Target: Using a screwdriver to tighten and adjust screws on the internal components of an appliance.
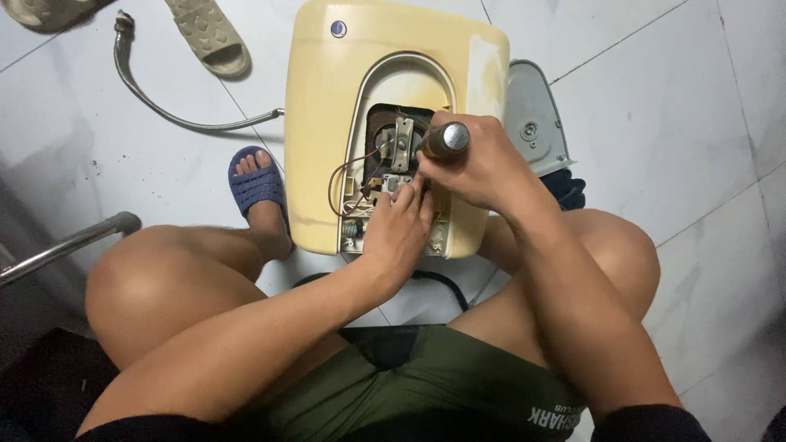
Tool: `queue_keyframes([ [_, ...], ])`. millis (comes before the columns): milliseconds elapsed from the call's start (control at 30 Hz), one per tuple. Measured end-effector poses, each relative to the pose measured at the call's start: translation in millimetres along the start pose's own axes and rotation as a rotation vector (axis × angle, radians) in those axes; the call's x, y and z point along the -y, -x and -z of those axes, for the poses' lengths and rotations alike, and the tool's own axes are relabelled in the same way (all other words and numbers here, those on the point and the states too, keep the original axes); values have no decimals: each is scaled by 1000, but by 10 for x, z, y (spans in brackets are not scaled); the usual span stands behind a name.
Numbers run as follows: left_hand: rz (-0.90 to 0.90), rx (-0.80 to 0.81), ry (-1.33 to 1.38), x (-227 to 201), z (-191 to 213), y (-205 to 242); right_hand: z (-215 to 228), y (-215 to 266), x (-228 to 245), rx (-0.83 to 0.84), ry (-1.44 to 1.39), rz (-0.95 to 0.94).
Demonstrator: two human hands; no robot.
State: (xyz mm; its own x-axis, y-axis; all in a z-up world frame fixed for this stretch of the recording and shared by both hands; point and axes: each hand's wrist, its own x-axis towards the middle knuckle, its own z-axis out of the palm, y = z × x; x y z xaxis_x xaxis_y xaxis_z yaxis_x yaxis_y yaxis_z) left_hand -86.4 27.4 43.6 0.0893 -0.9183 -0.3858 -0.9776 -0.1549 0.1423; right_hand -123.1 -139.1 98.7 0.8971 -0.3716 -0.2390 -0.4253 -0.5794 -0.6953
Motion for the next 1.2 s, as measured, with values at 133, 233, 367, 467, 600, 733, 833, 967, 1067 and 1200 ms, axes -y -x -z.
queue_keyframes([
  [133,1,-41,-19,-11,-76,-17,20,3,22,2,-28,9],
  [233,4,-78,4,-5,-79,-9,-10,-2,-19,-3,-29,8],
  [367,6,-28,17,24,48,2,-36,-48,-55,-14,-26,-27],
  [467,5,-28,34,21,58,4,-31,-58,-39,-8,-35,-39],
  [600,19,-22,28,0,-94,-37,-62,-67,-137,-26,-45,-64],
  [733,26,-40,22,-8,-146,-64,-14,-63,-142,-46,-73,-105],
  [833,23,-16,4,1,-132,-66,61,-38,-45,-49,-115,-118],
  [967,26,-42,71,-31,-225,-94,123,40,55,-83,-194,-154],
  [1067,23,-46,101,-35,-254,-119,188,69,115,-101,-285,-188],
  [1200,12,-30,100,-36,-236,-139,218,62,179,-91,-236,-206],
])
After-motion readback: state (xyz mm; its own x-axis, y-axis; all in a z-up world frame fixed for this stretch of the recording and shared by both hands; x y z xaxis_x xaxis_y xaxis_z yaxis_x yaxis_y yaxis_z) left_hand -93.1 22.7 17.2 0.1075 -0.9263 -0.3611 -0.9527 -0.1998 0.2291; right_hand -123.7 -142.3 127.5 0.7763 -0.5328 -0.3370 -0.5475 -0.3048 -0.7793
